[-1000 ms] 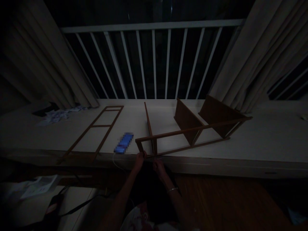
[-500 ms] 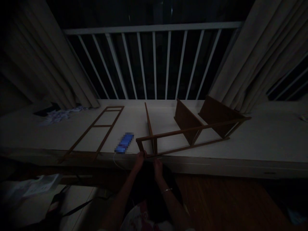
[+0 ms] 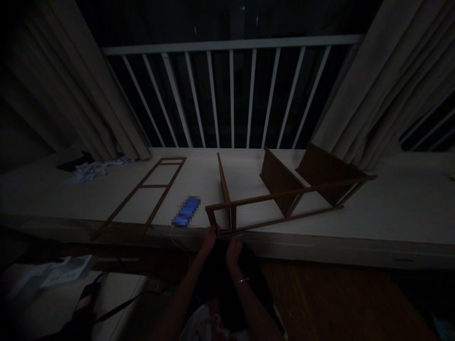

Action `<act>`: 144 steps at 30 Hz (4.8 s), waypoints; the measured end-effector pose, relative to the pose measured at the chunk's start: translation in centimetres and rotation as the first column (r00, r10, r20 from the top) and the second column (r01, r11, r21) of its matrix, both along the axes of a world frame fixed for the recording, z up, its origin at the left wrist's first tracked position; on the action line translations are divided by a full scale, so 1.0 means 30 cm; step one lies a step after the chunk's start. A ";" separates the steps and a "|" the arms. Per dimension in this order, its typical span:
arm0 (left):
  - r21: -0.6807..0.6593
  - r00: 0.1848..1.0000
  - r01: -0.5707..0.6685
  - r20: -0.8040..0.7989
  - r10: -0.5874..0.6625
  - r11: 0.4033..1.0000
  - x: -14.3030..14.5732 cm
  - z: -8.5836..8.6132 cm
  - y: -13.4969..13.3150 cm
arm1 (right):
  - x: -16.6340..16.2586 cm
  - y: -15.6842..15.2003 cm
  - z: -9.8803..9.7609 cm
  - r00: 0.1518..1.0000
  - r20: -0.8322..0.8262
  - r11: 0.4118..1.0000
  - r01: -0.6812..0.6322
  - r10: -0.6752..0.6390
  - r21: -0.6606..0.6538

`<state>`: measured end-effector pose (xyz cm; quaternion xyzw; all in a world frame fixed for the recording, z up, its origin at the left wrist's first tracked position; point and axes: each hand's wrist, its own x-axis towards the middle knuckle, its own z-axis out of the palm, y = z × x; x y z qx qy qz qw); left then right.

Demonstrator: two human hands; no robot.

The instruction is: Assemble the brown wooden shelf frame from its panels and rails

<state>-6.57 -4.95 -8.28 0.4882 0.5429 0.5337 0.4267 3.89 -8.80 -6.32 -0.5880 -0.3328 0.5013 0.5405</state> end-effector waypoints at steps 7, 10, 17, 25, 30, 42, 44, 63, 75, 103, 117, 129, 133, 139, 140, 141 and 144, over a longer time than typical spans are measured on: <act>0.001 1.000 0.015 0.017 -0.015 1.000 0.004 0.014 0.002 | 0.020 0.014 -0.042 1.000 0.012 1.000 0.008 -0.008 0.028; 0.005 1.000 0.009 0.018 -0.009 1.000 0.004 0.023 0.000 | 0.024 0.026 -0.070 1.000 -0.007 1.000 0.001 -0.001 0.019; -0.021 1.000 -0.027 0.014 0.028 0.999 0.006 0.025 -0.001 | 0.047 0.058 -0.103 0.993 -0.089 0.995 -0.086 0.081 -0.050; -0.017 0.999 -0.054 -0.002 0.054 0.998 0.004 -0.006 0.012 | 0.072 0.059 -0.105 0.977 -0.111 0.981 -0.187 0.180 -0.050; 0.002 0.999 -0.043 -0.009 0.043 0.999 0.000 -0.016 0.026 | 0.094 0.084 -0.113 0.979 -0.052 0.980 -0.199 0.198 -0.022; 0.024 0.999 -0.026 -0.022 0.027 0.999 0.001 -0.004 0.035 | 0.069 0.084 -0.115 0.982 -0.052 0.984 -0.180 0.180 0.007; 0.022 0.999 -0.034 -0.022 0.035 0.999 0.000 -0.009 0.038 | 0.072 0.089 -0.115 0.979 -0.043 0.980 -0.200 0.200 -0.006; 0.021 0.999 -0.039 -0.026 0.040 0.999 -0.004 -0.002 0.035 | 0.111 0.010 -0.017 0.867 0.458 0.976 -0.218 0.197 -0.008; -0.011 0.998 -0.054 -0.029 0.053 0.999 0.005 0.017 0.027 | 0.166 -0.035 -0.050 0.832 0.487 0.953 -0.303 0.268 -0.006; 0.314 0.894 -0.297 -0.240 0.379 0.902 0.013 0.360 -0.147 | 0.143 0.045 0.529 0.969 0.064 0.818 -0.234 0.237 0.526; 0.517 0.687 0.039 -0.636 0.352 0.855 0.124 0.717 -0.065 | 0.173 0.041 0.514 0.973 -0.005 0.880 -0.205 0.230 0.429; 0.435 0.370 0.137 -0.856 0.361 0.890 0.107 0.677 -0.049 | 0.156 0.023 0.506 0.987 -0.004 0.907 -0.145 0.160 0.396; 0.435 0.341 0.133 -0.864 0.371 0.890 0.111 0.676 -0.047 | 0.152 0.031 0.496 0.968 0.018 0.897 -0.240 0.252 0.370; 0.453 0.346 0.143 -0.856 0.384 0.880 0.112 0.671 -0.044 | 0.159 0.018 0.513 0.911 0.083 0.827 -0.402 0.404 0.393; 0.454 0.348 0.144 -0.855 0.385 0.879 0.112 0.671 -0.044 | 0.162 0.017 0.517 0.900 0.106 0.817 -0.429 0.422 0.387; 0.457 0.352 0.144 -0.852 0.386 0.878 0.111 0.670 -0.044 | 0.165 0.017 0.520 0.892 0.136 0.809 -0.448 0.430 0.381; 0.465 0.366 0.139 -0.845 0.391 0.875 0.111 0.669 -0.044 | 0.170 0.030 0.521 0.889 0.257 0.815 -0.452 0.379 0.364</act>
